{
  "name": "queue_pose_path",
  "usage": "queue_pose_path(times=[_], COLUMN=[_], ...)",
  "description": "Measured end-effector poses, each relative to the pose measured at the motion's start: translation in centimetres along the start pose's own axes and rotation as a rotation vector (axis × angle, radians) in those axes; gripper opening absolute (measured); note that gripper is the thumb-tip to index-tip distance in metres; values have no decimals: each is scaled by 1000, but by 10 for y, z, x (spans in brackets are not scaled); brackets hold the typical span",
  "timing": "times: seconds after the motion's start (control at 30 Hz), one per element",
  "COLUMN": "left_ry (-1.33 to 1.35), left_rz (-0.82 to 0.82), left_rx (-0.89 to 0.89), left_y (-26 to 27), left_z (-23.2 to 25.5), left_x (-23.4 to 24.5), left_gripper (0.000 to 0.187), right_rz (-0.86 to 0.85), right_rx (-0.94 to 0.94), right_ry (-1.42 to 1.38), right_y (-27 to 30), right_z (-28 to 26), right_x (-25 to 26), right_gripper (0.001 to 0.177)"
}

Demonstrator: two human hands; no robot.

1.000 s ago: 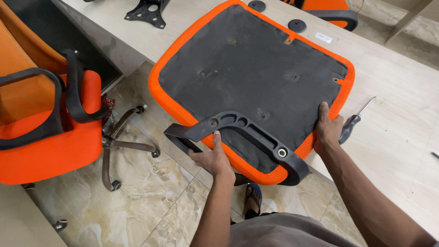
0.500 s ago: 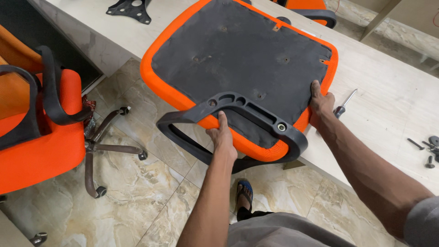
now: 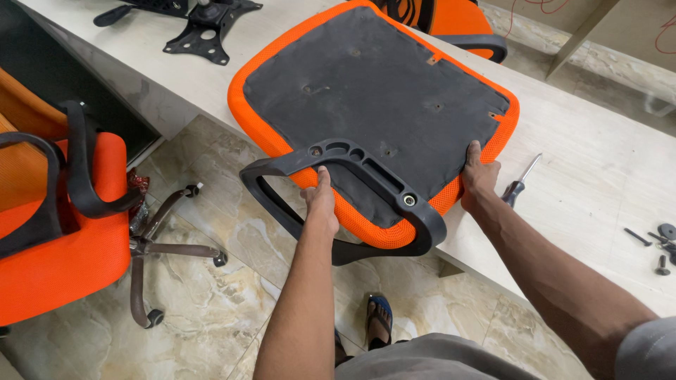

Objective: The person assembles an orange office chair by attaching the backrest frame to the seat using a screwdriver and fasteners. They position the frame, insert screws, and tighten them to secure the backrest to the seat.

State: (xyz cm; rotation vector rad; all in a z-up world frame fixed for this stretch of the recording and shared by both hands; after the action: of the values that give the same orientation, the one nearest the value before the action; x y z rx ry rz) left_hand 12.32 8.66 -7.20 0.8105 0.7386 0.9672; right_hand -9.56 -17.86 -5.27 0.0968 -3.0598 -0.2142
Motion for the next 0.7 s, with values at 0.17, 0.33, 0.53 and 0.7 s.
queue_pose_path(times=[0.17,0.33,0.53,0.7], left_ry=[60,109,95,-27], left_rz=[44,33,110,279], left_rx=[-28,-92,-136,-249], left_y=[-11,-30,-8,28], left_z=[9,27,25,28], left_x=[-2,0,-2,-1], left_gripper=[101,96,93,67], right_rz=[-5,-14,40,-36], right_rx=[7,-2,92,579], right_ry=[-45,-68,247,617], right_y=[2,3,10,56], right_z=[-3,5,-16,-81], right_x=[1,2,13,-17], right_gripper=[61,65,70,34])
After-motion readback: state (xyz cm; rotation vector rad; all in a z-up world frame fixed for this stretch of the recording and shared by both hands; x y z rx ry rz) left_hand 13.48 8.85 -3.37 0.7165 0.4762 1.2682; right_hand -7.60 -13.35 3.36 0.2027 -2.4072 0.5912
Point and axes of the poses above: each hand's wrist, its own y-axis away from the middle knuckle, its own x-axis out of the back of the hand, z = x × y, the point moved 6 cm from there along -y, towards the middle knuckle, and after that the axes turned 13 degrees about x, right-handed, at the moved point
